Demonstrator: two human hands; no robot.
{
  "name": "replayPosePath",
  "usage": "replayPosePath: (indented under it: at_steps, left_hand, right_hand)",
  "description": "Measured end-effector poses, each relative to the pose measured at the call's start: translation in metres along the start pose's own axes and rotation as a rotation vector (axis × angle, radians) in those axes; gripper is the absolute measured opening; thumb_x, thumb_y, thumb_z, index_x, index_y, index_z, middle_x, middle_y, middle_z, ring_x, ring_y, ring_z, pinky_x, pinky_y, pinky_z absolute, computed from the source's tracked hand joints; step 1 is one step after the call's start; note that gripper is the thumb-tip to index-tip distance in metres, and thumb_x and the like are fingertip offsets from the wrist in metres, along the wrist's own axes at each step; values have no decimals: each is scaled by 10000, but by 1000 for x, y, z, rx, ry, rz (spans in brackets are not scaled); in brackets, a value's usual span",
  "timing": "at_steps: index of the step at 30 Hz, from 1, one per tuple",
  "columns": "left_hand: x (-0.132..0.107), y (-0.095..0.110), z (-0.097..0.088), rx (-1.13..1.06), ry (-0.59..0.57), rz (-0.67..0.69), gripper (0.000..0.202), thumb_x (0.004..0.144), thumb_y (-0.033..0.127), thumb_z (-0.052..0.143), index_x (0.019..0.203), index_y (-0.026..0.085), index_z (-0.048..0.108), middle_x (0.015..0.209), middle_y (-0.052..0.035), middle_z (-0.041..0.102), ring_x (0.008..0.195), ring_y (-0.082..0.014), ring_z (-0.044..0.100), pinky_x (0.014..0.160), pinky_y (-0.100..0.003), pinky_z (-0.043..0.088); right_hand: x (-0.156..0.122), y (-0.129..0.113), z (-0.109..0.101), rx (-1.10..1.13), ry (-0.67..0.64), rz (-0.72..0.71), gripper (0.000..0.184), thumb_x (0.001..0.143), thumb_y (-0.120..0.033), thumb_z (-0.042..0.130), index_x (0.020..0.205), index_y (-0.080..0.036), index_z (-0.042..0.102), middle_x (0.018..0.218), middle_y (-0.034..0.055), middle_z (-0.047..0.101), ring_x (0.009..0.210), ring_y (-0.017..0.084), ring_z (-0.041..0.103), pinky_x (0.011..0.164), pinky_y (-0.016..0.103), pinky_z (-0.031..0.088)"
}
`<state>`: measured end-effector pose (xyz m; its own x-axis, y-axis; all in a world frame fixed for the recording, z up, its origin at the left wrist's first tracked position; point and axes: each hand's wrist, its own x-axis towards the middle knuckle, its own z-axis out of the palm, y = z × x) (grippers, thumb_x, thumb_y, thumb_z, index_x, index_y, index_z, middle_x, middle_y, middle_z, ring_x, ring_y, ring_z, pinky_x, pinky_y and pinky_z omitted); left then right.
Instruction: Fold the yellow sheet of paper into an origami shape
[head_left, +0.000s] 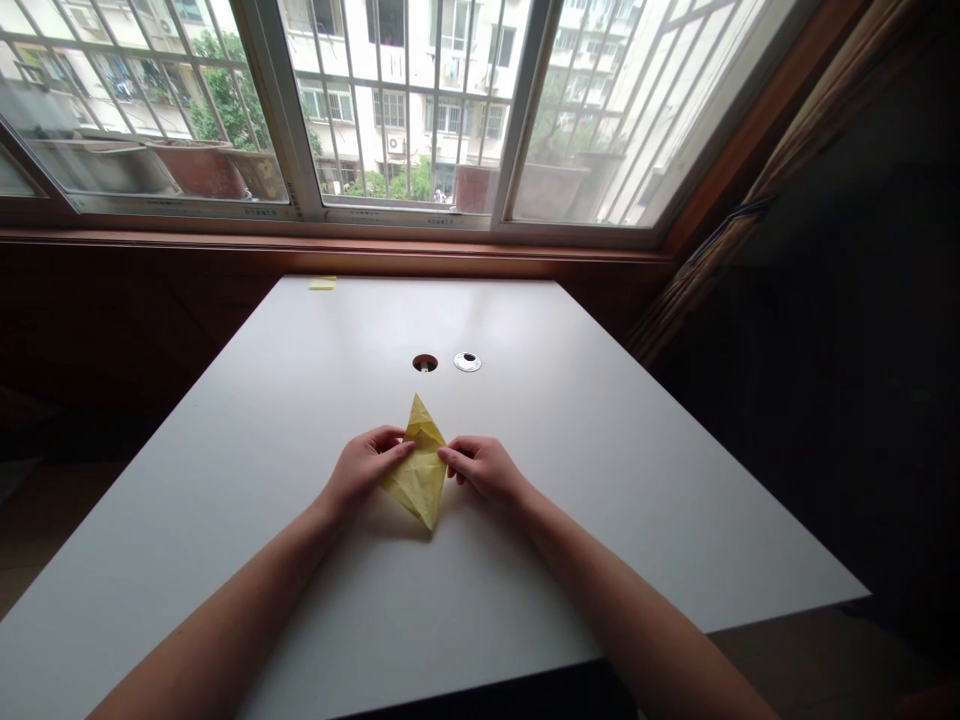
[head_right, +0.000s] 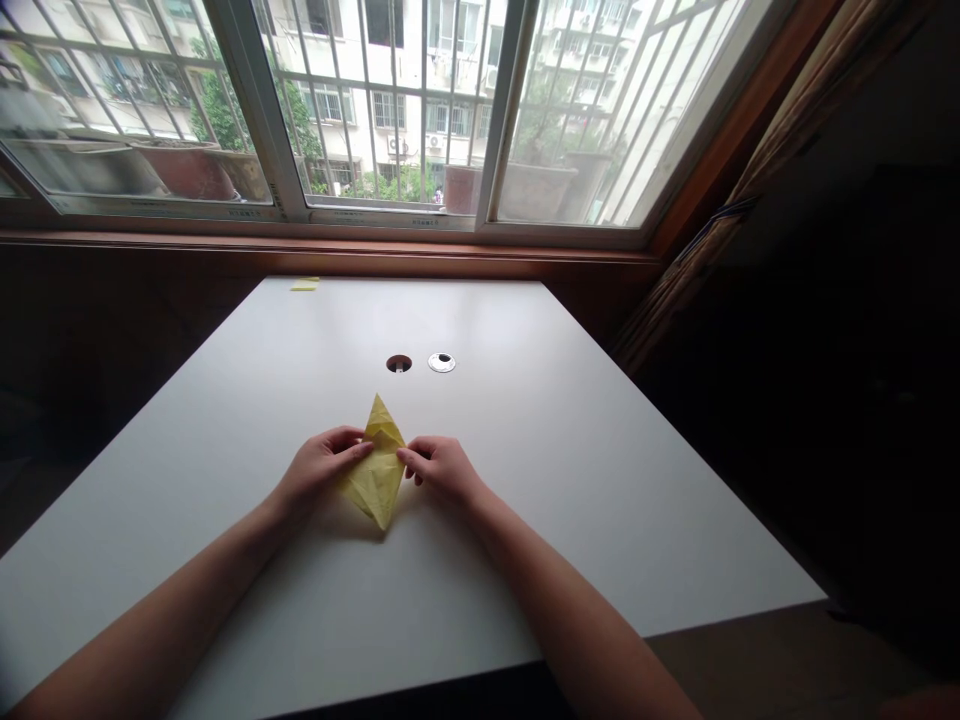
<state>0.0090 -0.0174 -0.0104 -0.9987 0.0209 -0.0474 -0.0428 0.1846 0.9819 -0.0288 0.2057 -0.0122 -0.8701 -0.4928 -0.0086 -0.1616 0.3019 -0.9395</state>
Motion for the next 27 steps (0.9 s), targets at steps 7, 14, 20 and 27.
replayPosePath:
  at_steps: [7, 14, 20, 27]
  left_hand:
    - [7, -7, -3, 19, 61, 82, 543, 762, 483, 713, 1217, 202, 618, 698, 14, 618, 628, -138, 561, 591, -238, 433]
    - [6, -9, -2, 15, 82, 91, 539, 801, 462, 685, 1270, 223, 569, 752, 15, 617, 662, -134, 561, 614, -234, 450]
    - [8, -11, -1, -34, 79, 76, 557, 786, 467, 692, 1265, 210, 569, 771, 4, 627, 695, -151, 593, 636, -263, 511]
    - [7, -8, 0, -33, 76, 96, 530, 807, 442, 675, 1280, 229, 567, 774, 9, 610, 703, -144, 593, 668, -274, 537]
  right_hand:
    - [1, 7, -9, -30, 112, 2, 304, 858, -466, 612, 765, -186, 684, 634, -2, 643, 544, 122, 573, 554, 234, 457]
    - [1, 14, -20, -69, 207, -80, 235, 874, -418, 597, 853, -191, 655, 684, 3, 655, 570, 128, 589, 584, 252, 478]
    - [0, 15, -19, -89, 132, -142, 202, 892, -389, 580, 933, -196, 627, 779, 21, 712, 625, 131, 631, 623, 259, 492]
    - [2, 20, -19, -124, 112, -152, 193, 869, -372, 612, 981, -214, 600, 834, 16, 726, 666, 130, 629, 636, 257, 474]
